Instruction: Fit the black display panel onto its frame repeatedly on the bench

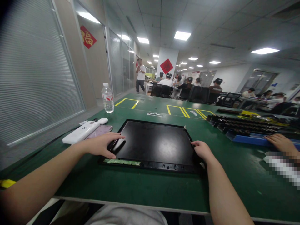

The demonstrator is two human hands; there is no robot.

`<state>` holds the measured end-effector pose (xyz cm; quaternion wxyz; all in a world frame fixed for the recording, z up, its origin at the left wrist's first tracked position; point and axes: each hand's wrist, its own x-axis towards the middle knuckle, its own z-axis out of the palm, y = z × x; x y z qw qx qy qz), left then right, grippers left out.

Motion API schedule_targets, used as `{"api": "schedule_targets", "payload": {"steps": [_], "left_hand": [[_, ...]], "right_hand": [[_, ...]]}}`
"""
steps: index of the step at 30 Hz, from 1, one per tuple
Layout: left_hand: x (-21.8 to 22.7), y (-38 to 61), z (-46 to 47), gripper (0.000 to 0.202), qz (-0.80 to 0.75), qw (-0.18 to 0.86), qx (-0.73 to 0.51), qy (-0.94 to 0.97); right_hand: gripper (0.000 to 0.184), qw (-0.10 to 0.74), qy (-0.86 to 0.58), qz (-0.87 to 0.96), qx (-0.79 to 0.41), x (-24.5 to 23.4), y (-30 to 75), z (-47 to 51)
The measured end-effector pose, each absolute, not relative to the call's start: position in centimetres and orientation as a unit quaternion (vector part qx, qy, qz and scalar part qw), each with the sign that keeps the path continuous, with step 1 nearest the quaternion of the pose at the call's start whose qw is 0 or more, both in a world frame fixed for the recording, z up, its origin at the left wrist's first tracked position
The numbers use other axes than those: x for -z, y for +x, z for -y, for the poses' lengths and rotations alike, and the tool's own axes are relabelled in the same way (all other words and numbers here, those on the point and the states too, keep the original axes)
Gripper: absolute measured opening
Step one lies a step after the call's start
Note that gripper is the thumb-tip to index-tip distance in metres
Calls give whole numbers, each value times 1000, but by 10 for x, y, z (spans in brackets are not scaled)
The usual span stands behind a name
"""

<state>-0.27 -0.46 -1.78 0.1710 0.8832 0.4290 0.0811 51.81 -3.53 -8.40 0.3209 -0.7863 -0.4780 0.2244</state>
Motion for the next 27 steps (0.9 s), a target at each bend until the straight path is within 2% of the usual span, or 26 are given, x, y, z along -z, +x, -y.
{"api": "schedule_targets", "payload": {"steps": [6, 13, 27], "left_hand": [[20, -3, 4, 90, -427, 175, -81, 884], [19, -2, 5, 87, -421, 162, -73, 889], [34, -1, 3, 90, -414, 174, -85, 890]], "right_hand": [[46, 329, -785, 447, -275, 79, 515, 36], [45, 344, -767, 440, -315, 76, 516, 36], [35, 329, -789, 460, -238, 92, 524, 26]]}}
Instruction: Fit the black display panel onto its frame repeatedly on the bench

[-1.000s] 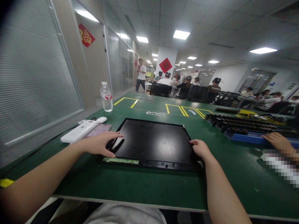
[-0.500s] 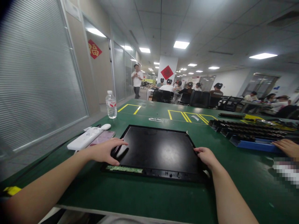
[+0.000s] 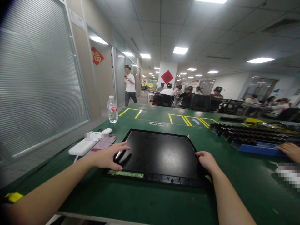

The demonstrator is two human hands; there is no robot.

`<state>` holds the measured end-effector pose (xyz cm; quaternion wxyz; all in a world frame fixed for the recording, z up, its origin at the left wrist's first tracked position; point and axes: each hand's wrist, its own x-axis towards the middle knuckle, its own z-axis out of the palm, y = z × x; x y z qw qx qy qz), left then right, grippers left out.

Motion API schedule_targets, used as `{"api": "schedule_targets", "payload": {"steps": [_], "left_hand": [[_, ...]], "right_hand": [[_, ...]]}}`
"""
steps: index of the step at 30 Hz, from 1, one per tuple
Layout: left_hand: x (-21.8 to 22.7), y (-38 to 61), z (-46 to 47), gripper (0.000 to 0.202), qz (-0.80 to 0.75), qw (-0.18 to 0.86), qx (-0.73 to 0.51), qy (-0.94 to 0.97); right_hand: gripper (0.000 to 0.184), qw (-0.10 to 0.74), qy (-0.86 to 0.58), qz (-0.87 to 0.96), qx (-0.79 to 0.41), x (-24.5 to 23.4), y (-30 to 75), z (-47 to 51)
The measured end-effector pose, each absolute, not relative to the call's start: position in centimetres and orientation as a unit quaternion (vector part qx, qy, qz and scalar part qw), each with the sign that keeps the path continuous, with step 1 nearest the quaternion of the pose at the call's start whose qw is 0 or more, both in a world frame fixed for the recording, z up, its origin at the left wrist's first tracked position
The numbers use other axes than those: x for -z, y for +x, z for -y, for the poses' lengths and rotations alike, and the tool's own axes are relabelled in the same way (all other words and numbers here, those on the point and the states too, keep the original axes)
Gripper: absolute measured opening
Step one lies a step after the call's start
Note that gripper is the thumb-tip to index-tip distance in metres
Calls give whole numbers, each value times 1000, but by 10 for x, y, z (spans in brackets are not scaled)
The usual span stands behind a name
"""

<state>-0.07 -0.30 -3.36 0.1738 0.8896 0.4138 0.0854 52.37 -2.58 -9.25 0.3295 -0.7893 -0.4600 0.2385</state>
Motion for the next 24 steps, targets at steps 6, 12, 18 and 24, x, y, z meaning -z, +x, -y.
{"api": "schedule_targets", "payload": {"steps": [6, 12, 18, 24], "left_hand": [[29, 3, 5, 79, -397, 111, -85, 907], [22, 8, 10, 58, -309, 135, -120, 934], [16, 14, 17, 48, -274, 157, -137, 939], [14, 17, 19, 44, -254, 150, -137, 946]], "right_hand": [[33, 309, -789, 485, -216, 92, 524, 27], [41, 304, -796, 472, -228, 92, 526, 25], [42, 304, -800, 468, -222, 93, 528, 24], [44, 303, -795, 476, -223, 91, 527, 26]]}}
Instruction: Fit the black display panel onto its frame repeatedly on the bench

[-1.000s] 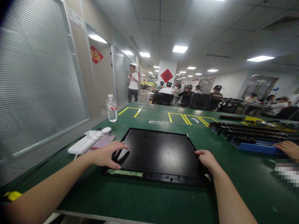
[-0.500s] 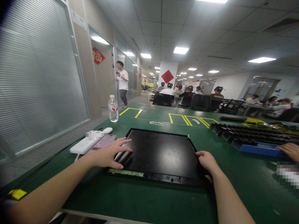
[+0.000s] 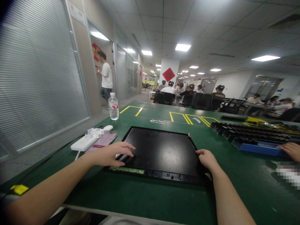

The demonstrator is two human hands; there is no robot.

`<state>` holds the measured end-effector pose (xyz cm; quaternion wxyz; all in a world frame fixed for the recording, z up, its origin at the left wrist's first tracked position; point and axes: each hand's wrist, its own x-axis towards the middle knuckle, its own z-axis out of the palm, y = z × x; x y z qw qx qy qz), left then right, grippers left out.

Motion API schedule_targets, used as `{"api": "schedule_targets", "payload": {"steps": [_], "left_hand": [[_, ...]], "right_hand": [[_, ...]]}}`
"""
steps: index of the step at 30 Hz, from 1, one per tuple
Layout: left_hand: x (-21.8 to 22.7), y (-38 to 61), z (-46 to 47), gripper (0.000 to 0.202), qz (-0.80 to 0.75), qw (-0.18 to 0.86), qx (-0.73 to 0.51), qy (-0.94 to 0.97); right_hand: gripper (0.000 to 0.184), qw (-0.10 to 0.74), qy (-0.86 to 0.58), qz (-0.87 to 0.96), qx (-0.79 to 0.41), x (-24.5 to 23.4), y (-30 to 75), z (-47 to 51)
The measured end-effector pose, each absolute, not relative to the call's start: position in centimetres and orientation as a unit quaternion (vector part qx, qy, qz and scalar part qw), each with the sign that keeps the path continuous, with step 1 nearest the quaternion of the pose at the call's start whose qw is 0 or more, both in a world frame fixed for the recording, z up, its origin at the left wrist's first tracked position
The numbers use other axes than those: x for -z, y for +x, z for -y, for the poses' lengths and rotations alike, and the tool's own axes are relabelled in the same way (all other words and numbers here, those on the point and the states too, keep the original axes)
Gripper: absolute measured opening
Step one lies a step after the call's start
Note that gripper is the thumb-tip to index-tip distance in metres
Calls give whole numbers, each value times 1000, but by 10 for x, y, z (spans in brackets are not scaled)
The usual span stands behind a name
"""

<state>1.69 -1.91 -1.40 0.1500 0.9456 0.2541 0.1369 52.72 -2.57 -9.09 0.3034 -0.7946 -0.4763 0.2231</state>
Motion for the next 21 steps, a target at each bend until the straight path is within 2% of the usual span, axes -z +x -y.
{"api": "schedule_targets", "payload": {"steps": [11, 15, 21], "left_hand": [[15, 18, 19, 42, -254, 158, -144, 943], [25, 15, 11, 36, -309, 141, -150, 928], [42, 9, -3, 51, -460, 84, -140, 873]], "right_hand": [[46, 291, -801, 471, -227, 91, 527, 27], [45, 291, -798, 478, -222, 86, 524, 28], [42, 283, -801, 485, -207, 81, 520, 31]]}}
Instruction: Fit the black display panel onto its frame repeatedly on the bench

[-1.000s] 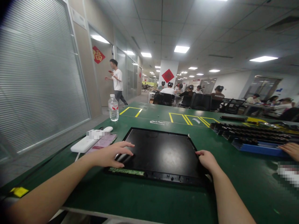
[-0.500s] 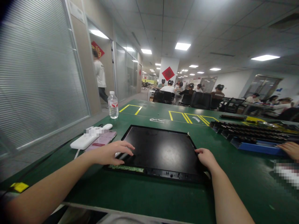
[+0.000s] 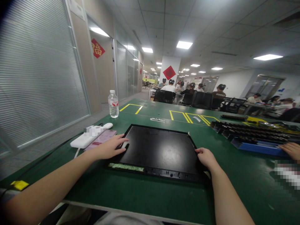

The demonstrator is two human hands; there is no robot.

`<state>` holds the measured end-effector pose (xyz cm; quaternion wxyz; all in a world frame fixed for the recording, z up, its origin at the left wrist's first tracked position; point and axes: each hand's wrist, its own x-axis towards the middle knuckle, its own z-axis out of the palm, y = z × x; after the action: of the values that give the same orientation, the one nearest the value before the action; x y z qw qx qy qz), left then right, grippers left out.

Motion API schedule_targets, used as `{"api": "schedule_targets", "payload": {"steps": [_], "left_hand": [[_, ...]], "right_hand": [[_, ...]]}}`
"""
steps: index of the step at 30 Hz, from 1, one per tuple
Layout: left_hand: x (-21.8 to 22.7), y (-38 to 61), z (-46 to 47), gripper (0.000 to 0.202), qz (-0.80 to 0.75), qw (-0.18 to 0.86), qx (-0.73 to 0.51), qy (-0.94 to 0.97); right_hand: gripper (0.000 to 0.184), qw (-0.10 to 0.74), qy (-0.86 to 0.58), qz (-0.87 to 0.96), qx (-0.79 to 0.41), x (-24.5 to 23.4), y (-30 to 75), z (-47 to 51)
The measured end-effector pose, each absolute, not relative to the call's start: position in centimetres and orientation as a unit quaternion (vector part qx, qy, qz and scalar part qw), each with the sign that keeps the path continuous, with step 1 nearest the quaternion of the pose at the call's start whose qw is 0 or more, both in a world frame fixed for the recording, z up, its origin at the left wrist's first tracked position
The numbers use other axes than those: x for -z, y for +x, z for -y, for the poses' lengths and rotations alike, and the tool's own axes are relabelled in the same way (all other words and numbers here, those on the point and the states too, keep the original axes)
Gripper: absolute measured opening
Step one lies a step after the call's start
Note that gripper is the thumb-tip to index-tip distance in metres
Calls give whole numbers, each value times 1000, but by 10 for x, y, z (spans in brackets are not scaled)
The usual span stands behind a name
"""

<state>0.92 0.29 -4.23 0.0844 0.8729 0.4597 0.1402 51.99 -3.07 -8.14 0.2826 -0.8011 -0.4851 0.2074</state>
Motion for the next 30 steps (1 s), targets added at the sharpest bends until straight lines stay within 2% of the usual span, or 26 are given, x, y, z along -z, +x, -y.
{"api": "schedule_targets", "payload": {"steps": [11, 16, 21, 27, 30], "left_hand": [[50, 9, -11, 51, -508, 107, -120, 846], [47, 9, -10, 54, -526, 156, -159, 821], [42, 9, -10, 63, -519, 267, -258, 770], [26, 23, -1, 76, -483, 534, -424, 549], [22, 27, 0, 78, -468, 573, -476, 476]], "right_hand": [[37, 295, -797, 479, -219, 85, 519, 31], [39, 286, -804, 480, -202, 82, 517, 31], [36, 285, -806, 479, -200, 79, 513, 33], [34, 295, -806, 474, -198, 81, 514, 30], [35, 298, -801, 481, -196, 85, 517, 27]]}}
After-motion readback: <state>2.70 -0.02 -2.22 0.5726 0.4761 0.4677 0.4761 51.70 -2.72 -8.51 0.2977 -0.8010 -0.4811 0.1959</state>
